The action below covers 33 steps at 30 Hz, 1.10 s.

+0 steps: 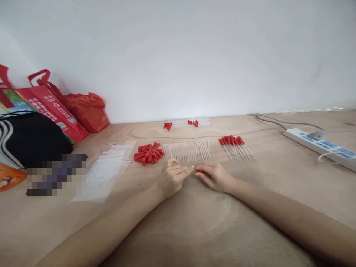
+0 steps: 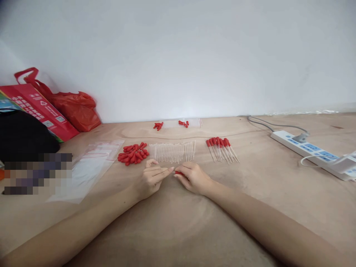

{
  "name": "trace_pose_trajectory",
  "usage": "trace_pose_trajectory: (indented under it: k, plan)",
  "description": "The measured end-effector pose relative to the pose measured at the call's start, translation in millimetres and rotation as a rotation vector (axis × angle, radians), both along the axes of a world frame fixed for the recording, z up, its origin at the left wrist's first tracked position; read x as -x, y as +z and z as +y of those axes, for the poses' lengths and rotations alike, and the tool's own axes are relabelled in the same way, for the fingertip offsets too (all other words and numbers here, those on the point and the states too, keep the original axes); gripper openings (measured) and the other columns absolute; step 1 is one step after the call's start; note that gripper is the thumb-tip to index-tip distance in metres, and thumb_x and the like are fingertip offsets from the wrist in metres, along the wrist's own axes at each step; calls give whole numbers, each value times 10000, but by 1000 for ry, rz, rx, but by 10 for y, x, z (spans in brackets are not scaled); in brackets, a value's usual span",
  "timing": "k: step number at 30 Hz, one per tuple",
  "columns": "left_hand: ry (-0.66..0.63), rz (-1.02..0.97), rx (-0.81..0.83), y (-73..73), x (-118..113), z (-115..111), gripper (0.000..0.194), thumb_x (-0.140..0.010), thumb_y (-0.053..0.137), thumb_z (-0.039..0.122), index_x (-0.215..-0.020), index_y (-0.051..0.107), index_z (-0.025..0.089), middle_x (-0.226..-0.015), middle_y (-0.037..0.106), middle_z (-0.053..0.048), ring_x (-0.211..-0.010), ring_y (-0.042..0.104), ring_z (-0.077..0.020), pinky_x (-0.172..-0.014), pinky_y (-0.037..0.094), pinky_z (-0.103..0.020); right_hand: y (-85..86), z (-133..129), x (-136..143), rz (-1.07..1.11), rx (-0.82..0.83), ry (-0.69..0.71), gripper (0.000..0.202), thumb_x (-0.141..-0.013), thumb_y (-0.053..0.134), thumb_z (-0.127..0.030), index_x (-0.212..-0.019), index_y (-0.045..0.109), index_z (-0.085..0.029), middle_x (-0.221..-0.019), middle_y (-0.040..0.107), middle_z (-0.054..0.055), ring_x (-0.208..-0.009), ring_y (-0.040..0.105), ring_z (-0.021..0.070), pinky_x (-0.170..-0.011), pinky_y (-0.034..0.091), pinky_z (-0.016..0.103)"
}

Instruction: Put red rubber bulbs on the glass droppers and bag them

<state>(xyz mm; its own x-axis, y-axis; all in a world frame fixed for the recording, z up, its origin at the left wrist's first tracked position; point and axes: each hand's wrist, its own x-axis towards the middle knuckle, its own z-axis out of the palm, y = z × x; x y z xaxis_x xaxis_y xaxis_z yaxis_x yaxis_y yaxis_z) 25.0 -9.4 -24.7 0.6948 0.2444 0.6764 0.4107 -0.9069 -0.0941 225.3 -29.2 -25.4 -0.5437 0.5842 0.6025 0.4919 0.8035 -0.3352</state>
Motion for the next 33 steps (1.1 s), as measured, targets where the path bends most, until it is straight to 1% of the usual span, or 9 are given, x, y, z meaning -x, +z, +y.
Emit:
trace_pose_trajectory:
  k: [5,13,16,20,23,25,28,31,33]
  plan:
    - [-7,-4,-5,-6,0,3,407,-810,349,28,-1149,484,209,-830,688,-10,-580,568,-103,-787,300,-357,2,1,1,24,6,-14,170,-834,437,-266,-797,575,-174,-653,565,38,-612,510,129,-573,420,239]
    - [-5,20,23,31,11,-19,430,-806,349,21,-1173,459,216,-850,686,-8,-588,584,-98,-819,289,-358,27,23,-25,45,51,27,212,-852,406,-277,-860,592,-175,-690,596,56,-641,539,140,-602,441,260]
    - [10,-35,87,45,2,-22,390,-825,381,49,-1169,453,218,-861,684,-11,-657,609,-105,-823,295,-347,66,25,-6,189,225,48,183,-829,458,-308,-896,583,-192,-768,625,56,-699,573,140,-648,458,269]
    - [107,-218,258,69,-52,-56,350,-858,427,151,-1203,405,204,-777,684,9,-667,611,-112,-839,325,-333,71,32,109,636,581,91,350,-710,615,-370,-993,485,-211,-778,622,23,-702,595,133,-648,483,273]
    - [155,-282,341,94,-99,-103,354,-867,432,214,-1217,385,192,-760,688,4,-724,607,-139,-830,363,-326,48,19,260,827,683,93,290,-683,635,-390,-850,489,-203,-752,608,14,-693,587,123,-663,483,271]
    - [152,-281,375,107,-116,-127,358,-867,432,229,-1219,383,191,-776,690,-5,-767,606,-153,-825,377,-327,46,19,346,854,698,67,257,-691,619,-409,-758,492,-196,-727,601,15,-679,574,118,-662,479,266]
    - [169,-275,422,118,-110,-127,411,-854,456,248,-1245,343,192,-860,684,-30,-866,597,-175,-861,354,-360,96,96,342,857,675,3,272,-696,597,-433,-779,513,-189,-706,592,13,-633,551,112,-609,466,253]
    - [223,-252,484,117,-88,-98,449,-825,495,278,-1234,329,196,-949,659,-52,-923,581,-194,-895,307,-412,217,309,93,771,586,-160,300,-717,557,-432,-850,554,-163,-692,589,15,-561,511,100,-526,420,232]
    - [246,-230,515,110,-78,-82,436,-803,513,272,-1201,349,195,-964,646,-55,-924,578,-197,-891,294,-428,306,485,-174,667,503,-359,307,-738,524,-405,-881,574,-138,-688,597,27,-574,518,112,-535,405,238]
